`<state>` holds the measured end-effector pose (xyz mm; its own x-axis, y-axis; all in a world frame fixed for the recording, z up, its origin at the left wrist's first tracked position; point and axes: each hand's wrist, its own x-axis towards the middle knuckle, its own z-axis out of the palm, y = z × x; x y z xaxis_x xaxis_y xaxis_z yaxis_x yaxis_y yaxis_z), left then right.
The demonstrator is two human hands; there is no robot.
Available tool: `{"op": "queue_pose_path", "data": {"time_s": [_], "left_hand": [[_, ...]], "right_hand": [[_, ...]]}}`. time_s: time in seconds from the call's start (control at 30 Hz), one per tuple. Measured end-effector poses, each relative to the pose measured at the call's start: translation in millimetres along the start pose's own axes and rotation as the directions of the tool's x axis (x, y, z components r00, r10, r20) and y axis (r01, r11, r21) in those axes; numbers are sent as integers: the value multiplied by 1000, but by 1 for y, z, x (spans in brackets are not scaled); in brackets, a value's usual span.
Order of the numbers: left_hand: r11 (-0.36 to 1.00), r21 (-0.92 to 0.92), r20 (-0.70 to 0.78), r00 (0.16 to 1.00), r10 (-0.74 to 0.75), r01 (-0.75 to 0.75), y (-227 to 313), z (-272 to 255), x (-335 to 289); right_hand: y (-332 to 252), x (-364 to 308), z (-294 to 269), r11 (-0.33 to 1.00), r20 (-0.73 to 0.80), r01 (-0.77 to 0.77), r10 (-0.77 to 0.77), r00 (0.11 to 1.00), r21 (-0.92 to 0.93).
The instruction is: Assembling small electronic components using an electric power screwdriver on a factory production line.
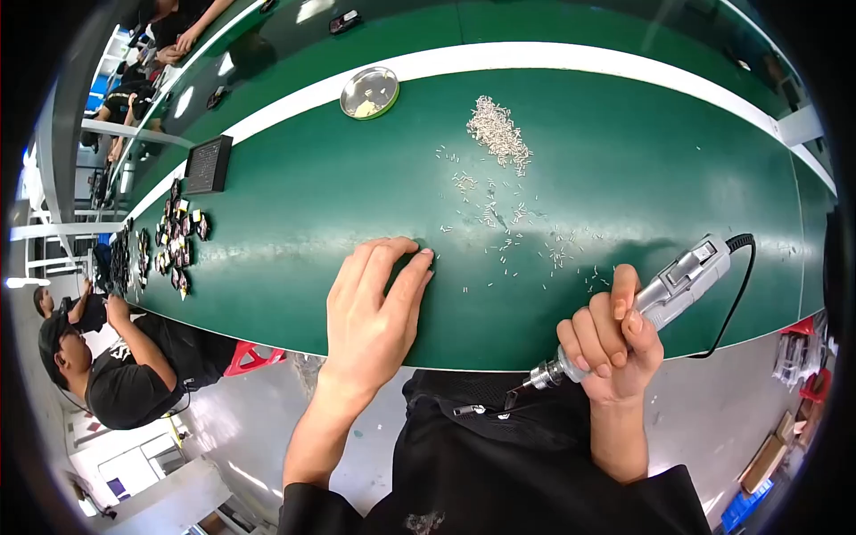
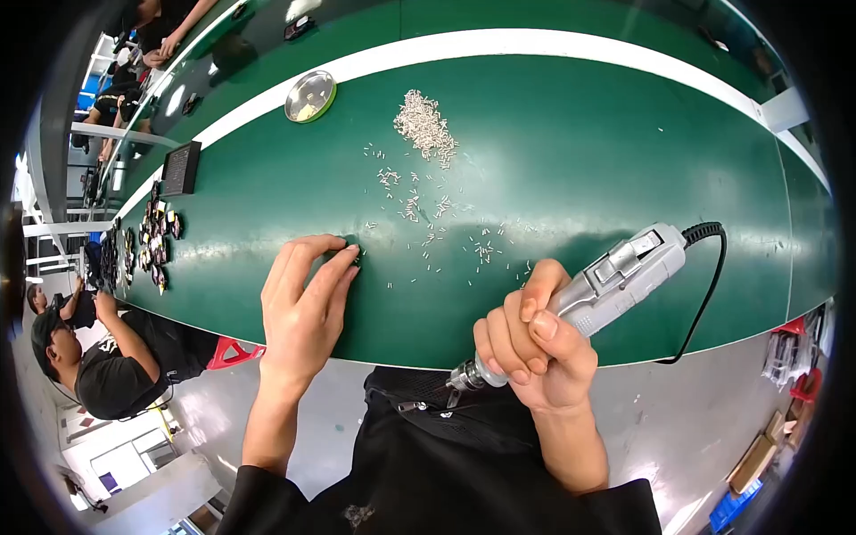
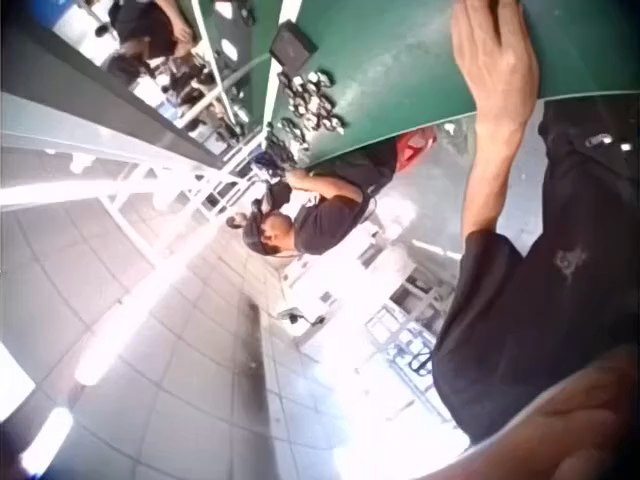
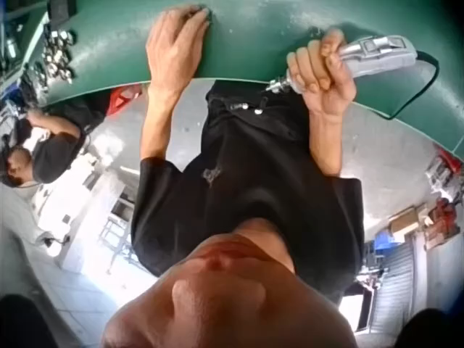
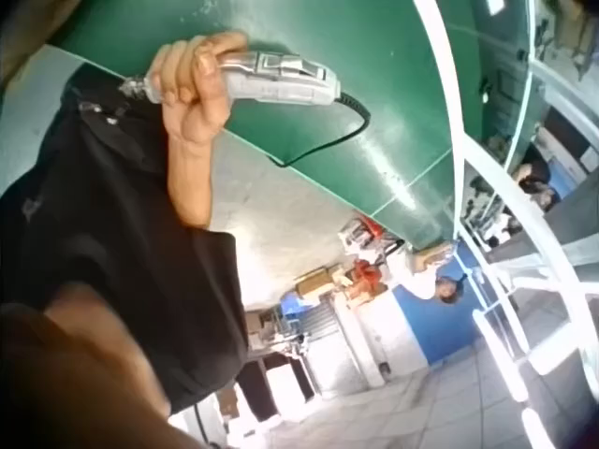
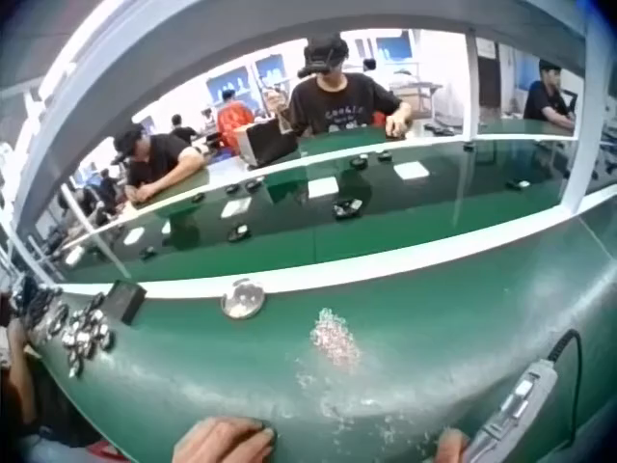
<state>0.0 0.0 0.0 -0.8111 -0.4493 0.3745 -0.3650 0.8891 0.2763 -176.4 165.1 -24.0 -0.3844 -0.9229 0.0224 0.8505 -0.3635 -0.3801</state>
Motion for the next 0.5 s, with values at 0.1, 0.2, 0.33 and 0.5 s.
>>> {"op": "queue_pose_path", "data": {"time_s": [0.1, 0.2, 0.33, 0.5], "left_hand": [[997, 60, -31, 998, 58, -56, -2, 3, 0], [988, 127, -24, 996, 91, -87, 0, 9, 3], [992, 67, -58, 992, 110, -106, -10, 8, 4], [998, 1, -124, 991, -57, 58, -20, 6, 1]], "right_hand": [[0, 1, 1, 1000, 33, 4, -4, 999, 11], [-3, 5, -4, 999, 54, -29, 30, 998, -27], [-4, 3, -5, 999, 63, -28, 29, 998, -17], [-5, 0, -4, 999, 63, -31, 33, 997, -27]]}}
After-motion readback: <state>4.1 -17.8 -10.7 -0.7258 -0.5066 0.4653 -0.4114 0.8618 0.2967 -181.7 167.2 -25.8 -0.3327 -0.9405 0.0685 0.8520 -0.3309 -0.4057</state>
